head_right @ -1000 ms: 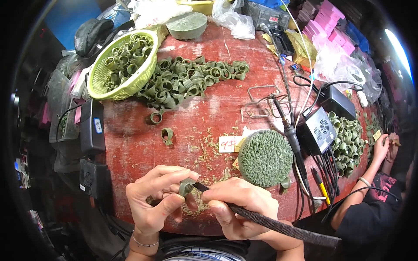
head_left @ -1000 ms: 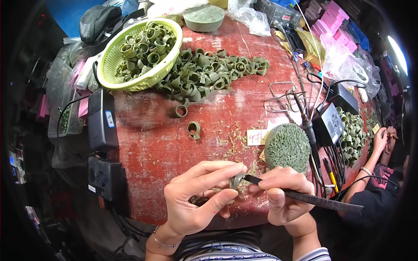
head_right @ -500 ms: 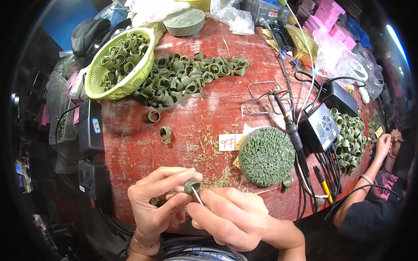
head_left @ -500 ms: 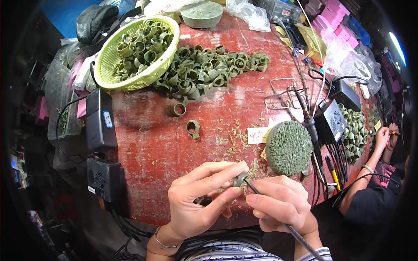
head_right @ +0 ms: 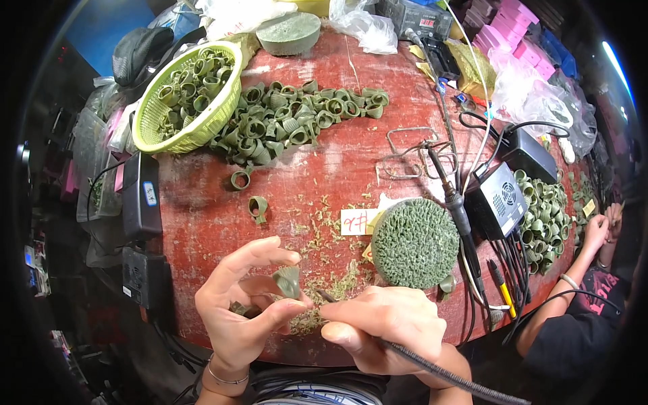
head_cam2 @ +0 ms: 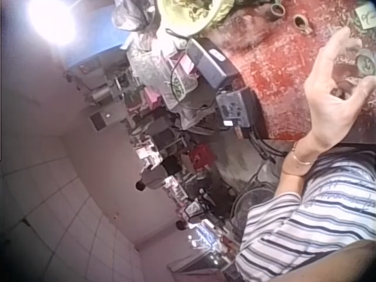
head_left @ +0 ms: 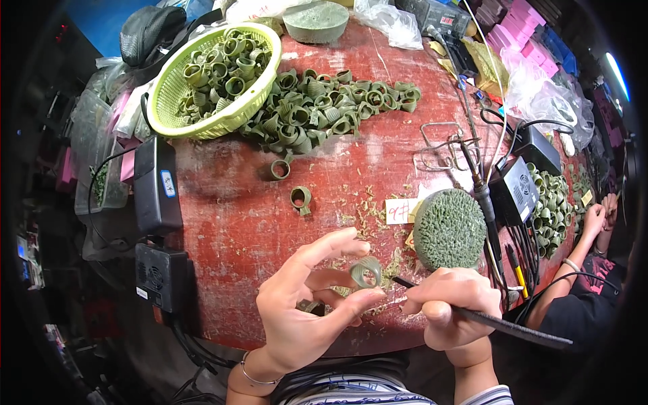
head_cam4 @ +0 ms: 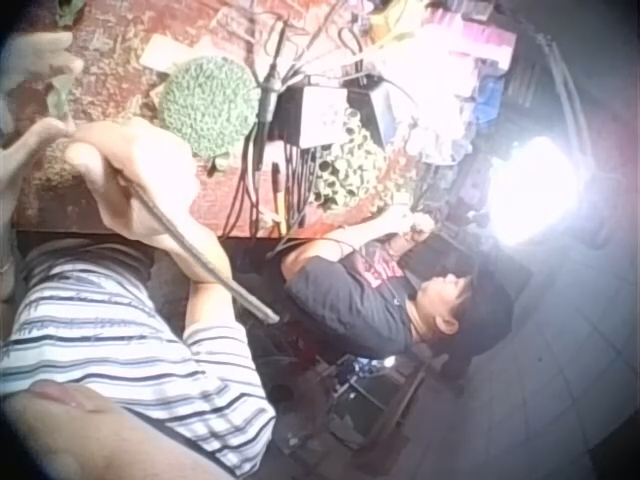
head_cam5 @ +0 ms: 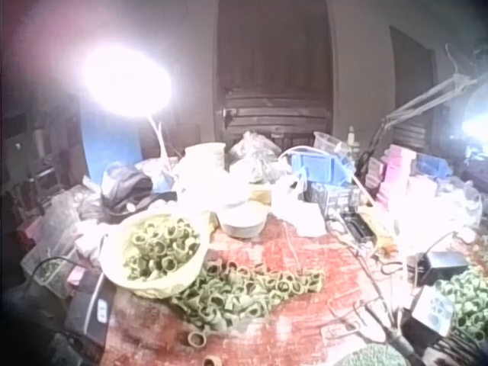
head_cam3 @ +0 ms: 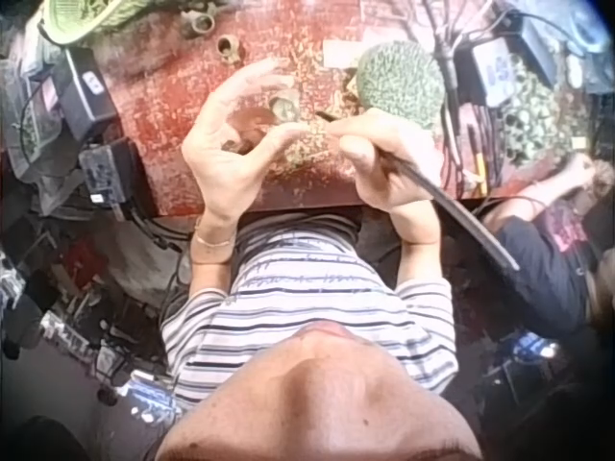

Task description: Using a carving tool to clean and detail small green wax rings at a production workstation.

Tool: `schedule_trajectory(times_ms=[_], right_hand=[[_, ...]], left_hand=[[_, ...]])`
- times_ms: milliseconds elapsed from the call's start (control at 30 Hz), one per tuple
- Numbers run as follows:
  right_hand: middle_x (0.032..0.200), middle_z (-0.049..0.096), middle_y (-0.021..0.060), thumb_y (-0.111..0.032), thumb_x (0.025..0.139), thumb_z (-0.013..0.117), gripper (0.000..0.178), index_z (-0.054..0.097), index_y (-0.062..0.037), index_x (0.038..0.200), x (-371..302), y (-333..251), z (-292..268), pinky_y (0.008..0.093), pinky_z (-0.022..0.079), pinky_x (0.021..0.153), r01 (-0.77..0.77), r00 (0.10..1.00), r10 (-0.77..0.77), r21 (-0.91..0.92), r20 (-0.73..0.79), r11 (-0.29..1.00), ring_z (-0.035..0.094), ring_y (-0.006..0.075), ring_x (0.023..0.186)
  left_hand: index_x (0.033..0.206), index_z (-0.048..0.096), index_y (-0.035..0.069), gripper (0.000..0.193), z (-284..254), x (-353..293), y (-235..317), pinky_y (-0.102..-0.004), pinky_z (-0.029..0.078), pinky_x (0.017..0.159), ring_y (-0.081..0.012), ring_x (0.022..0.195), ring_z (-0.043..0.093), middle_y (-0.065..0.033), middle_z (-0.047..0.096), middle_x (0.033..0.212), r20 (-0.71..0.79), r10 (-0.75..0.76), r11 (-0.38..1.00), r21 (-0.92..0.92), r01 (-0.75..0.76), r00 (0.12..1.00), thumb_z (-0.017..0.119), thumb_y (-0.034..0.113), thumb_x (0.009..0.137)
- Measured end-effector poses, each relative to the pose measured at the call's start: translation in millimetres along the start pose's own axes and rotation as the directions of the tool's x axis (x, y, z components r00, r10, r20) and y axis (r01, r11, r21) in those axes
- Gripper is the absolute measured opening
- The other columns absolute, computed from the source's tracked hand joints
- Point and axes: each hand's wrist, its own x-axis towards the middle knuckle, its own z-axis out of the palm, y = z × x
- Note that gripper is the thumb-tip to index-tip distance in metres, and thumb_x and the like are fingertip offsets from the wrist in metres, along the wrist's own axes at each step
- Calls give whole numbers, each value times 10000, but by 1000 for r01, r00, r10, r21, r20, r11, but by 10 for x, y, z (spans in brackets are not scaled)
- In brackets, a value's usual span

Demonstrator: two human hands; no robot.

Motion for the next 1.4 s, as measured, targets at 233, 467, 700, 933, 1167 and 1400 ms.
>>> schedule_trajectory(times_ms=[233,467,700,933,1167,1400], right_hand=[[652,638,109,-137,746,700,202,623,18,850,-1,-70,99,274,495,490,-139,984,154,156,-88,978,633,212,553],[634,634,83,-152,732,712,250,609,7,896,-21,-37,59,269,491,479,-83,996,83,30,-14,996,634,201,544],[645,637,84,-133,732,710,252,603,3,915,-46,-22,75,271,494,474,-130,991,133,102,-18,986,634,201,544],[665,643,115,-149,772,673,233,600,22,913,-53,-31,91,286,507,483,-19,997,14,-54,-79,998,640,218,559],[633,632,98,-179,761,684,177,655,-16,823,-25,-51,68,272,484,462,-71,997,70,55,22,996,624,209,530],[641,633,73,-146,778,662,184,640,-11,901,-52,-63,26,262,468,464,-142,988,143,16,-54,990,606,193,510]], left_hand=[[1073,581,-3,409,-19,-15,-77,-194,528,552,-100,734,605,-99,595,966,-89,120,985,138,-108,989,707,-40,686],[1051,628,30,366,-26,-4,-9,-183,468,486,-64,647,563,-79,606,880,-83,213,935,307,-178,974,706,-8,695],[1032,637,20,323,-25,-40,23,-193,436,463,-63,584,537,-59,600,735,-115,42,983,181,-21,993,689,-6,714],[986,622,-49,232,-23,-37,-37,-167,370,375,-77,515,548,-68,569,738,-85,217,947,258,-189,972,642,-21,756],[1016,646,21,339,-54,-58,-5,-199,423,469,-64,549,513,-61,590,726,-132,182,951,276,-140,974,714,-16,686],[1017,639,1,330,-38,-51,-44,-197,431,470,-70,545,529,-68,589,725,-93,327,884,382,-269,941,705,-21,695]])
